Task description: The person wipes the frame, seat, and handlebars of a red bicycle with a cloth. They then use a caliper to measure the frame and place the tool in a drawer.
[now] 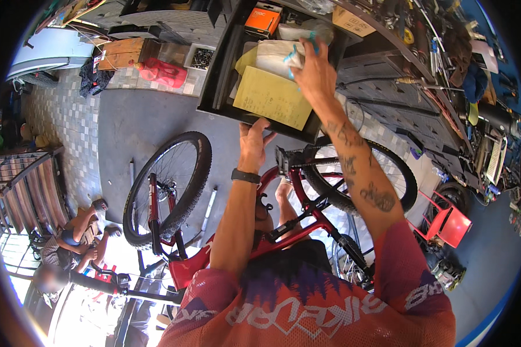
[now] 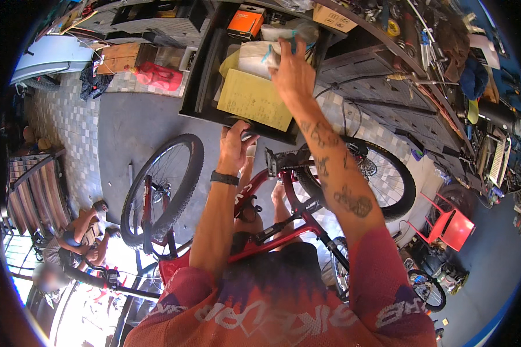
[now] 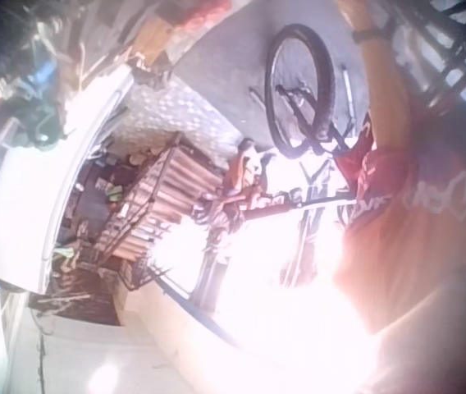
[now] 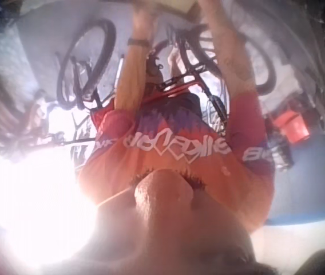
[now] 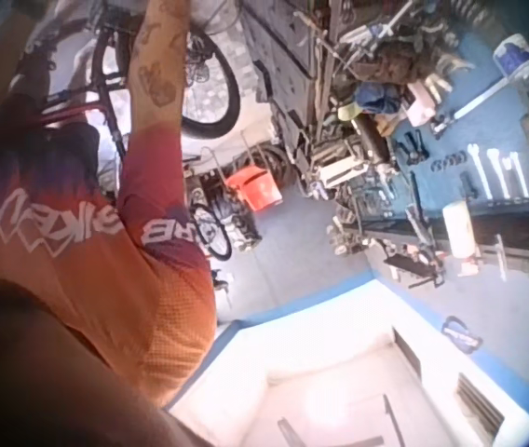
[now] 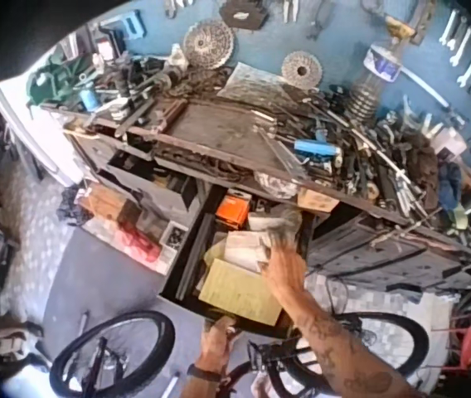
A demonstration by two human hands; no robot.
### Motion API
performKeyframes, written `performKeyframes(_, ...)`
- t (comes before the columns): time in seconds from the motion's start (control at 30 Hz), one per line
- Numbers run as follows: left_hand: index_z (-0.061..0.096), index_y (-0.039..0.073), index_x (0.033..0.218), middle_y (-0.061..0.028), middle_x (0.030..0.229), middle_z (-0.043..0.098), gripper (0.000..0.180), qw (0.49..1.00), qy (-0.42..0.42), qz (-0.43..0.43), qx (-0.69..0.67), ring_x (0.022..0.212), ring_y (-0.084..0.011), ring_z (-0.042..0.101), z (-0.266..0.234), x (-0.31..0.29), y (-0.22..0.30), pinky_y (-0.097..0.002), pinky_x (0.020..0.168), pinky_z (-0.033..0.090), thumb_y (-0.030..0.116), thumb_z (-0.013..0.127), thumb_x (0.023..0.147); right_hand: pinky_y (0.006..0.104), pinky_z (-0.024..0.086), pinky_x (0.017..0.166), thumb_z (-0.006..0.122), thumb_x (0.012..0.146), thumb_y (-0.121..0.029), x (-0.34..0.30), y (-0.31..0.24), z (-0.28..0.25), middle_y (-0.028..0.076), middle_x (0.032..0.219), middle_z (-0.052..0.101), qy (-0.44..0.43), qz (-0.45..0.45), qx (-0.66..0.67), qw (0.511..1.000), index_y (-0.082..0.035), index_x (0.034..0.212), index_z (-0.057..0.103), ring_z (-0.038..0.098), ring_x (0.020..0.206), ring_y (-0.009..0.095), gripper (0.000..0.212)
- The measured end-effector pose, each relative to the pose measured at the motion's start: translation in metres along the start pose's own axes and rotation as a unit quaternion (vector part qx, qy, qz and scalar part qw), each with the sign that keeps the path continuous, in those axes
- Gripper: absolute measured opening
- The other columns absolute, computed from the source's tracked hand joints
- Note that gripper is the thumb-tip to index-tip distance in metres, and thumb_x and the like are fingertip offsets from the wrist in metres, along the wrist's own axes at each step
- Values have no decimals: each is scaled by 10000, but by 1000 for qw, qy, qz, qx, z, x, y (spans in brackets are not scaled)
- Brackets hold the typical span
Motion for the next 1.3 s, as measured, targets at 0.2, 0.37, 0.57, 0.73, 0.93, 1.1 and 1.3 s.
performKeyframes(0.2,537,101,1238,-47,1115,623,370,1000,-17,-4,-20,1016,-188,641,-4,1,-11,-407,810,626,66,639,884,483,601,809,778,852,-339,58,4,24,212,1156,701,-96,-57,-101,989,-117,1397,566,738,926,382,625)
performKeyframes(0.37,523,136,1298,-16,1183,613,468,1000,-16,-21,-6,1103,-175,602,0,0,-9,-450,929,549,126,682,858,513,583,774,736,843,-297,-3,-3,29,208,916,742,-162,-101,-52,980,-84,1083,726,718,848,423,321)
performKeyframes(0.57,462,149,1410,-34,1284,584,601,999,-8,-36,0,1142,-190,582,3,-5,-5,-431,928,532,127,692,855,509,567,748,739,804,-271,-57,2,24,208,892,734,-264,-78,-71,959,-76,1025,725,709,834,425,295)
performKeyframes(0.73,427,129,1413,-71,1297,591,632,999,-11,-44,-3,1156,-215,585,1,-5,-7,-432,938,526,129,713,850,490,568,756,723,804,-239,-67,-3,19,184,897,739,-272,-97,-70,955,-91,1059,724,714,846,400,295)
performKeyframes(0.93,458,155,1426,-32,1356,576,597,998,-15,-55,-18,1210,-204,565,0,-3,-9,-457,981,486,159,707,883,487,568,774,699,819,-223,-65,2,16,183,915,742,-296,-93,-59,949,-92,1078,722,720,860,383,291)
performKeyframes(1.1,484,155,1409,-26,1335,598,566,998,0,-61,-19,1210,-199,577,-2,-2,-10,-456,972,490,140,703,888,493,577,773,701,834,-236,-57,4,12,193,924,744,-295,-79,-65,950,-96,1105,713,726,873,387,306)
performKeyframes(1.3,515,148,1379,-26,1280,632,509,998,2,-60,-22,1168,-197,610,-2,-1,-8,-455,961,506,140,704,907,453,590,762,701,923,-194,38,39,-7,193,946,755,-35,231,240,942,-60,1169,688,745,845,366,280)
Point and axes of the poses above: each hand's wrist, its own x-axis towards the middle knuckle, its own z-axis out of the palm, y = z × x, the point moved 7 cm from there along x, towards the middle knuckle
